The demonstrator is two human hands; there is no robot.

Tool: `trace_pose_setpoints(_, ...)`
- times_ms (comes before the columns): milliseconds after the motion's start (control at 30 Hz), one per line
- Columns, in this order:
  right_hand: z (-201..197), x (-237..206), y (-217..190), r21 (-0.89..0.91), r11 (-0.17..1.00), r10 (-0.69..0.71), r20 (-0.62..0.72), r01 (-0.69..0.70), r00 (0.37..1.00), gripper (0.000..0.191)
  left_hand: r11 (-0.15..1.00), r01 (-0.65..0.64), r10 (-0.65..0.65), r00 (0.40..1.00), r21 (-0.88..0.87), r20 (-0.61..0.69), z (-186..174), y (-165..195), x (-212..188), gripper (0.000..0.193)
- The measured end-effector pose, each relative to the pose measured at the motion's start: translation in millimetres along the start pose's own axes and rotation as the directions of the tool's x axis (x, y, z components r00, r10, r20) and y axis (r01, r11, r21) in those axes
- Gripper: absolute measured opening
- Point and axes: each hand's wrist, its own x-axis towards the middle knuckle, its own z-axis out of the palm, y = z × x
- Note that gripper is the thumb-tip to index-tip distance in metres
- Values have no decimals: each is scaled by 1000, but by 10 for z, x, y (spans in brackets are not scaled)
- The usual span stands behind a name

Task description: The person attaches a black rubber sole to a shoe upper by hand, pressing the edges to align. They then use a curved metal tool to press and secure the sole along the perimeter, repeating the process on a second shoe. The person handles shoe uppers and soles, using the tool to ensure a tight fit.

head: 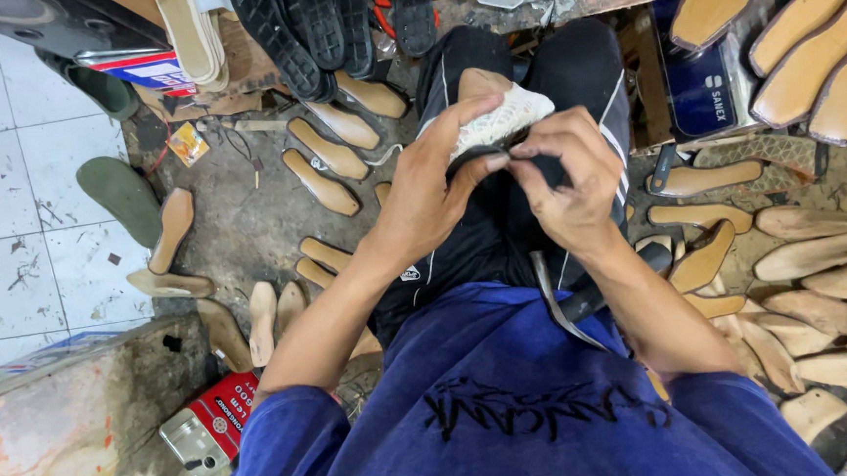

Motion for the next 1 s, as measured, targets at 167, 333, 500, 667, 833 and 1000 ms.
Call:
trace_pose_setpoints(167,-83,-53,147,96,995,20,63,-26,998,24,996,-85,85,996,27,31,-6,17,-60,44)
trace_pose_setpoints(333,-69,1,140,156,987,16,67,-26,998,28,997,-80,81,996,18,-31,42,43,-91,31)
trace_pose_setpoints(500,-18,31,159,154,987,38,44,-44,998,33,999,-18,22,996,43,-83,31,64,-108,26)
trace_pose_setpoints(667,44,-69,249,-21,997,-75,60,76,995,42,992,117,-116,993,38,-32,-124,99,-142,25)
trace_pose_setpoints(833,63,-185,332,113,994,-14,51,9,999,27,977,7,-3,1000,215,-21,-72,53,-126,37)
trace_pose_setpoints(1000,70,-156,386,135,988,64,89,-76,994,22,989,-3,14,998,151,-67,-11,-108,-148,33)
